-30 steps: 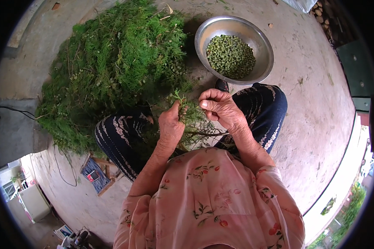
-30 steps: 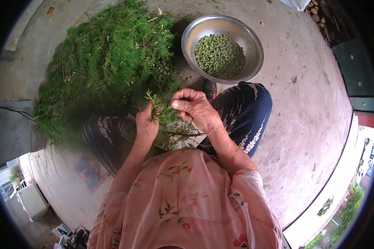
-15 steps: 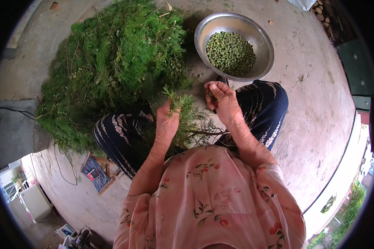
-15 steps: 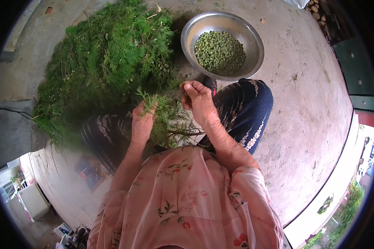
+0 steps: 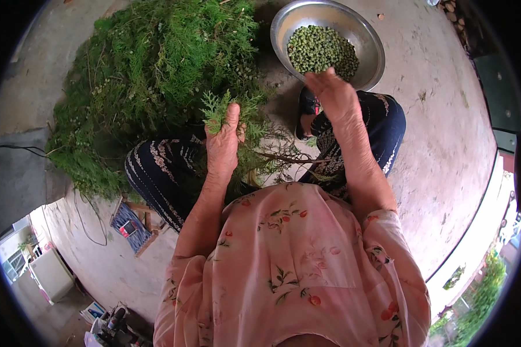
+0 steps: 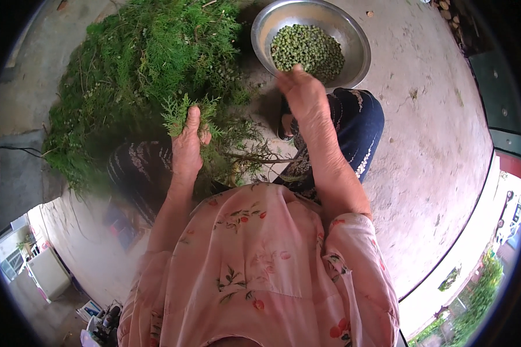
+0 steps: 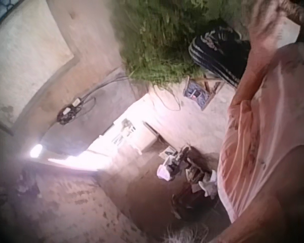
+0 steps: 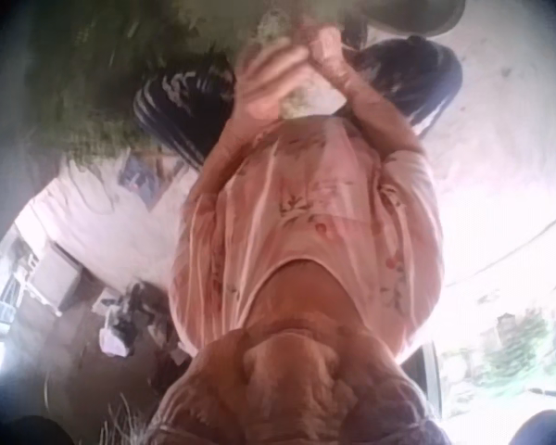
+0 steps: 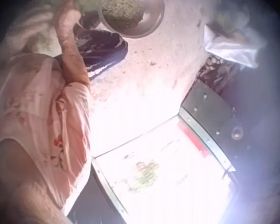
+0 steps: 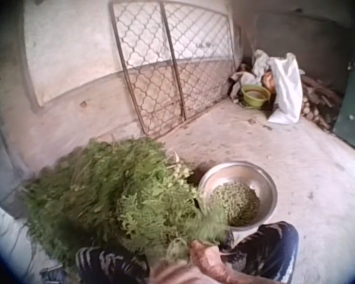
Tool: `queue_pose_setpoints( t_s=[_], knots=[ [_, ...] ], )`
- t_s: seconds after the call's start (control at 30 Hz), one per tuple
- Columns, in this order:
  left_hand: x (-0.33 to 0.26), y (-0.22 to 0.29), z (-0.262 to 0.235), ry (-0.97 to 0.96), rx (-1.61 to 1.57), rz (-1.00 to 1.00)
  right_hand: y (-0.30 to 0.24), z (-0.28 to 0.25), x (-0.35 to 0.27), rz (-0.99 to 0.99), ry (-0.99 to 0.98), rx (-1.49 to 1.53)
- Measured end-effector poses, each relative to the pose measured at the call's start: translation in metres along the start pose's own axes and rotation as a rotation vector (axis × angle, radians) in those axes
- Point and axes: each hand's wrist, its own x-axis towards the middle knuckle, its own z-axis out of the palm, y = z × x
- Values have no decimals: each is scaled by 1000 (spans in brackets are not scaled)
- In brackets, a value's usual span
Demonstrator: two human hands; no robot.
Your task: The person strips small green seeds or berries from cedar-like branches by hand and places them into a metal bowl.
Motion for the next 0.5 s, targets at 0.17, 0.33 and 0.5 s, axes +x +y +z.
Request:
queue_pose_setpoints(
  t_s=[0.17, 0.33, 0.5],
  knots=[
    [15, -18, -13, 149, 1039, 873, 15, 35, -60, -41, -857, -1375],
    [-4, 8, 26, -118, 413, 942, 49, 23, -72, 13, -923, -1745],
    [-31, 20, 44, -279, 676, 1330, 64, -3, -63, -577, -745, -1849]
  ],
)
